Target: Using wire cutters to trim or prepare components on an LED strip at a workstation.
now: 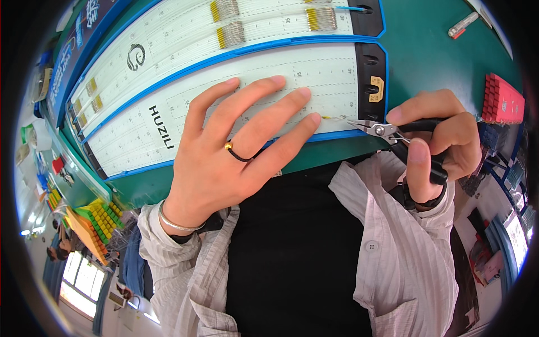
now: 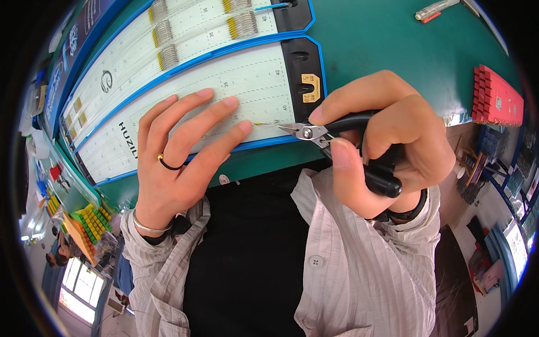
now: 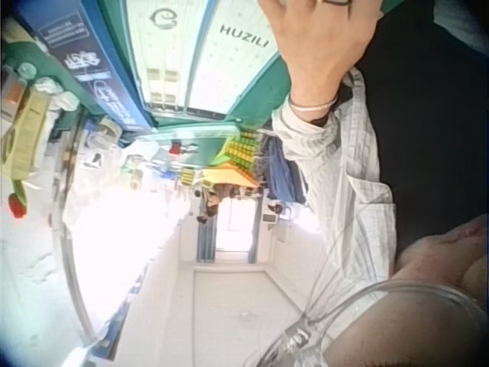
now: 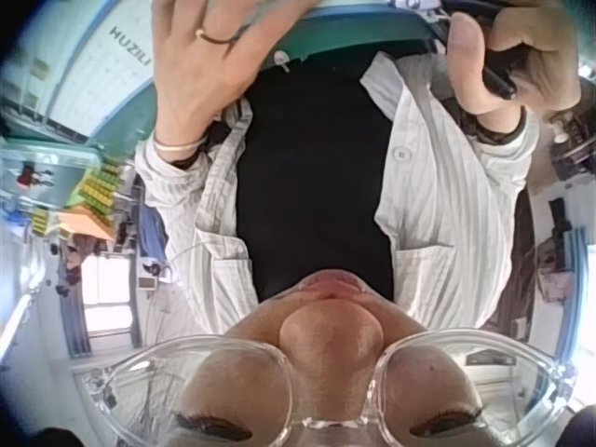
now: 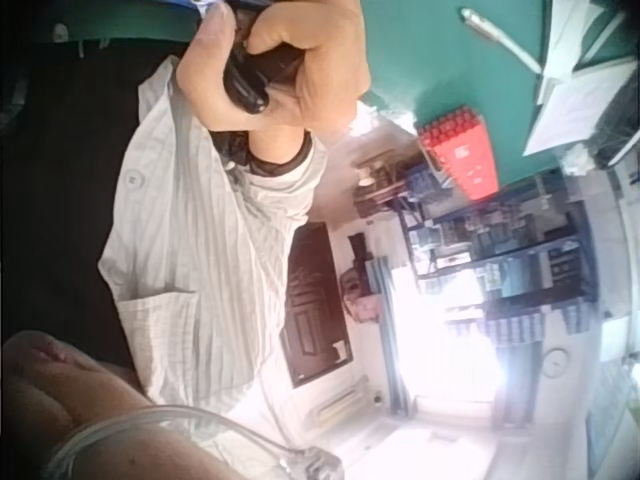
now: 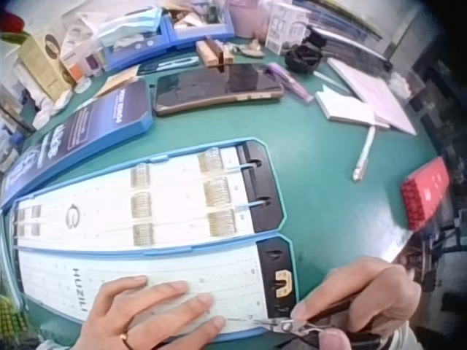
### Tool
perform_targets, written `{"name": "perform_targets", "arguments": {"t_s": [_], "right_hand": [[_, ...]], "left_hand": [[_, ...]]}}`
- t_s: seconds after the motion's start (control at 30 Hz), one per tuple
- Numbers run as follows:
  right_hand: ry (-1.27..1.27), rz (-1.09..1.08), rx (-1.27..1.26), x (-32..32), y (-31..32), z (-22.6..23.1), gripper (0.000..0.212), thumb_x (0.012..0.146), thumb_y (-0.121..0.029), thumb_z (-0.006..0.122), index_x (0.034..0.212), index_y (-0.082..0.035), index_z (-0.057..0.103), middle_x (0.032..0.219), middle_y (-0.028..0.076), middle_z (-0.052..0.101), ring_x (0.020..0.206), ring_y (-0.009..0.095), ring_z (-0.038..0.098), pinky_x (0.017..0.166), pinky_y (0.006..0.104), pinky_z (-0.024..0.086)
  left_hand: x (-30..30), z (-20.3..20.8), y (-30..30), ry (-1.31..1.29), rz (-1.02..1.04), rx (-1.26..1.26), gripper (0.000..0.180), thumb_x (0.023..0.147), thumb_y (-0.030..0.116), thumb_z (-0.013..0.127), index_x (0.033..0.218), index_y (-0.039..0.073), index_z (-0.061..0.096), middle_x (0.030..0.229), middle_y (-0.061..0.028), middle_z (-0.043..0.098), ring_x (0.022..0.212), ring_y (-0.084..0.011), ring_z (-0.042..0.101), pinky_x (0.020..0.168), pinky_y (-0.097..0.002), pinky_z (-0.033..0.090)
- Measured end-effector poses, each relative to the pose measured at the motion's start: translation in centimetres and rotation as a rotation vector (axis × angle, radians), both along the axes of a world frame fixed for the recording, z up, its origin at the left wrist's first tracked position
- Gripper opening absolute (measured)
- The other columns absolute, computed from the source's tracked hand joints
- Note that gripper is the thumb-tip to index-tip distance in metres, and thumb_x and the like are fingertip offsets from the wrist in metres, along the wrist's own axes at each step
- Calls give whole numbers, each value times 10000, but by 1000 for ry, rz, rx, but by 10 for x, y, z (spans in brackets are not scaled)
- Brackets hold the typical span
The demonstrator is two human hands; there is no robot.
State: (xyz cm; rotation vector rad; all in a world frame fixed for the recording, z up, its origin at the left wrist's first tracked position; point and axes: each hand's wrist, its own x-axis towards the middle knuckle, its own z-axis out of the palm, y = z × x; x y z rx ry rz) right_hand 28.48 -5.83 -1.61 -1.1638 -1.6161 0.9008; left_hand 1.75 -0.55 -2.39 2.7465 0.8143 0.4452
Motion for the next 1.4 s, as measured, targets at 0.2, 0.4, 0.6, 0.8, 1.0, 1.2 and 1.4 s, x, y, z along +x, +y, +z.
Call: {"name": "perform_targets", "arguments": {"t_s": [0.2,0.4,0.6,0.8,1.0,1.2,1.4], "right_hand": [[-52,18,83,-2,6,-3,157,890,7,551,836,-56,418,930,262,658,689,170,568,608,274,474],[-106,32,142,0,8,-5,189,826,93,530,798,-65,430,903,237,681,671,177,567,616,300,473],[-79,42,127,1,10,-6,197,812,112,518,797,-67,436,895,227,688,638,170,557,584,302,434],[-79,60,162,-5,12,-7,204,805,107,548,797,-65,438,901,225,689,655,176,564,603,299,441],[115,-58,84,-5,8,-8,234,759,96,623,783,-60,451,856,240,690,722,199,634,645,271,484],[186,-168,57,-6,-3,-13,209,863,-2,614,814,-65,421,926,254,662,736,181,568,695,282,466],[157,-189,120,-3,-2,-19,220,879,-62,611,805,-62,403,927,227,651,771,184,553,709,270,459]], "left_hand": [[-1,0,0,7,-8,-7,480,650,118,742,1121,204,732,1278,-2,637,1186,-260,587,979,-432,461],[0,2,1,2,-14,-22,442,667,126,736,1106,181,729,1278,-16,640,1182,-273,589,971,-440,463],[-1,1,2,-18,-29,-52,360,734,129,719,1094,128,700,1284,-42,643,1190,-290,588,972,-452,460],[-4,1,5,-56,-25,-61,350,746,140,735,1089,89,685,1272,-60,645,1178,-295,593,961,-440,469],[-34,16,-12,0,101,-61,425,721,163,767,1125,66,679,1217,-59,655,1072,-282,611,894,-418,476],[-87,29,-37,172,309,35,449,782,245,742,1178,46,667,1238,-80,648,1106,-296,591,923,-417,433],[-131,20,-54,271,726,67,456,966,290,567,1339,29,569,1355,-128,573,1276,-331,490,1055,-445,339]]}}
